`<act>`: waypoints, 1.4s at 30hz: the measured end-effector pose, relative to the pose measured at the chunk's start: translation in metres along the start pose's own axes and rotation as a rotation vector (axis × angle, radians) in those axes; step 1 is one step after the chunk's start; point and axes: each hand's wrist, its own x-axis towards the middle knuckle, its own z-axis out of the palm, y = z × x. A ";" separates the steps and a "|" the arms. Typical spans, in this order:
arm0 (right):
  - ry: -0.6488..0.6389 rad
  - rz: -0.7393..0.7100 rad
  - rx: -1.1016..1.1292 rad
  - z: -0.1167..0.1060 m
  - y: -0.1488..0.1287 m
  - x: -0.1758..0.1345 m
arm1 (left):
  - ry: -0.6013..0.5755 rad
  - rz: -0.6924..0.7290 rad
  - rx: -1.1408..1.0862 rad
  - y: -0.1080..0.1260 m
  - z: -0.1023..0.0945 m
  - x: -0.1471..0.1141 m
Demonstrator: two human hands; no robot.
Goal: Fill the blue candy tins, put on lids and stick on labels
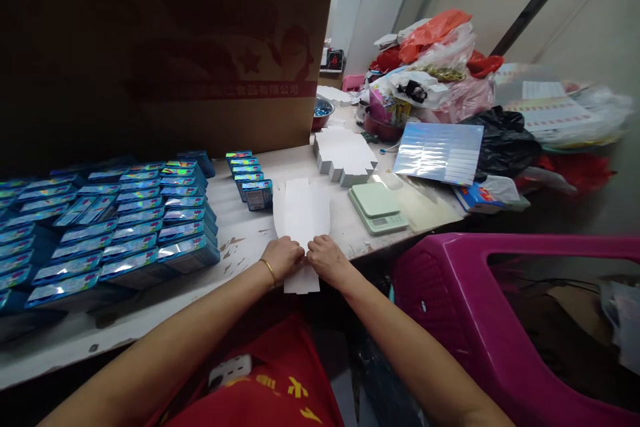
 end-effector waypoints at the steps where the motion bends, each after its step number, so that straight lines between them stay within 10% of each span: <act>1: -0.005 -0.002 -0.003 -0.002 0.000 -0.003 | -0.003 -0.006 0.002 0.000 0.000 0.000; 10: 0.198 0.156 0.080 0.000 -0.030 -0.057 | -0.038 -0.033 -0.033 0.001 -0.004 0.004; 25: 0.617 0.399 0.446 0.026 -0.031 -0.016 | -0.284 0.072 -0.403 -0.022 -0.039 0.012; 32: 0.617 0.410 0.557 0.023 -0.023 -0.018 | -0.160 -0.202 -0.304 -0.024 -0.020 0.017; 42: 0.213 0.308 0.116 0.002 -0.015 -0.018 | 0.222 0.025 0.026 -0.001 0.000 -0.014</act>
